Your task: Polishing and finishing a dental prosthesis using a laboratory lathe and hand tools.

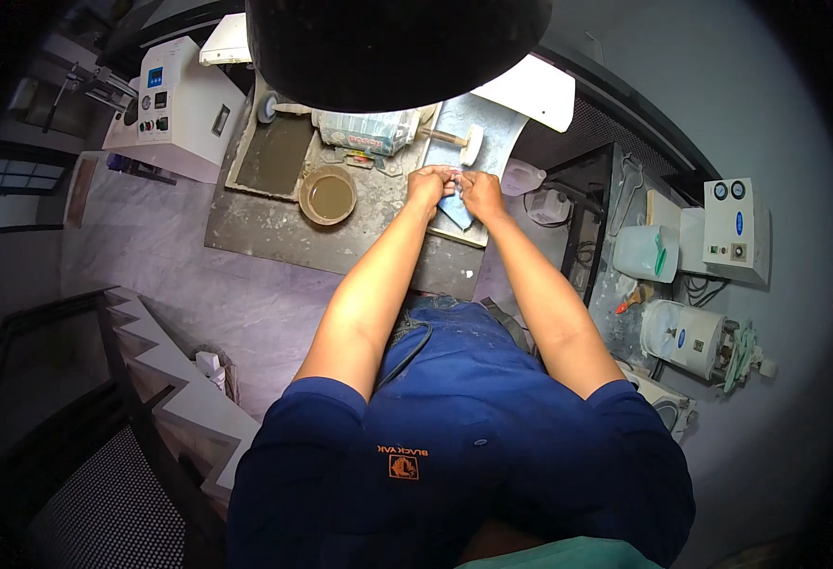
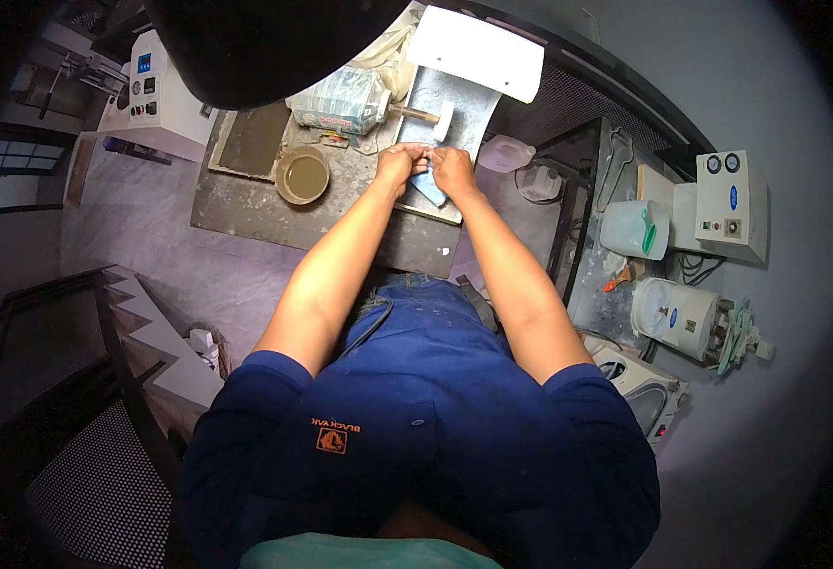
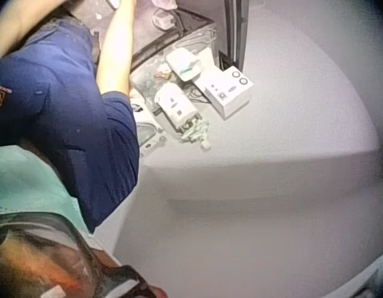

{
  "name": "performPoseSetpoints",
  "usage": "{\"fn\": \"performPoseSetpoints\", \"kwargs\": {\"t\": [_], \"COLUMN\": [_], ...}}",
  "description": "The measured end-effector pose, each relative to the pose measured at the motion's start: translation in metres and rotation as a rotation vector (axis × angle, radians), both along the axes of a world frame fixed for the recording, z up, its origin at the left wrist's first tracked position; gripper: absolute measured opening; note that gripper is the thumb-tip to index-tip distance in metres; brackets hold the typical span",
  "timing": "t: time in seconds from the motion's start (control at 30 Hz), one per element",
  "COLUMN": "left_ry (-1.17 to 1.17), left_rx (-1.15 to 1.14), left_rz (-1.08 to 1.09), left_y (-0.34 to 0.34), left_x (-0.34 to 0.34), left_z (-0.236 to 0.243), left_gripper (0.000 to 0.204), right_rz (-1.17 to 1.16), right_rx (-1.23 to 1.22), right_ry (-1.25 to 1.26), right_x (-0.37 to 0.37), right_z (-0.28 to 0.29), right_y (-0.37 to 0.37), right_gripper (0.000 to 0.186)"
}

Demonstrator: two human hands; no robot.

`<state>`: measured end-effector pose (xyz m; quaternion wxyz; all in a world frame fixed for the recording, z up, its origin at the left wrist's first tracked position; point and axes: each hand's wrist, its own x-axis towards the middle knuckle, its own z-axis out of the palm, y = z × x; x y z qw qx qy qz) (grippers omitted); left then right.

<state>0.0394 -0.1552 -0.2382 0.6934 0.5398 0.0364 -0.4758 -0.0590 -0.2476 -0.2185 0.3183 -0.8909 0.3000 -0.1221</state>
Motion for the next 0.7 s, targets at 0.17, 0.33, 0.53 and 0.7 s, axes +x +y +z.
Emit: {"fn": "performPoseSetpoints", "kwargs": {"t": [0.17, 0.33, 0.53, 0.7], "left_ry": [-0.015, 0.012, 0.050, -0.017], "left_rx": [-0.039, -0.039, -0.040, -0.003], "left_rz": [0.017, 0.067, 0.132, 0.092], "left_y": [-0.011, -0.012, -0.011, -0.016], "left_x": [-0.006, -0.013, -0.022, -0.021], "left_z": [0.002, 0.011, 0.016, 0.013], "left_gripper": [0.010, 0.009, 0.006, 0.006], "right_rz": [-0.097, -0.067, -0.143, -0.162], "right_rx": [0.191, 0.185, 0.348, 0.359], "right_ry": [0.022, 0.022, 0.059, 0.116], "right_x": [0.000, 0.003, 0.002, 0.002], "right_z": [-0.013, -0.011, 0.014, 0.016], "right_y": [-0.017, -0.021, -0.018, -0.019], "right_gripper": [0.020, 0.020, 0.018, 0.017]}}
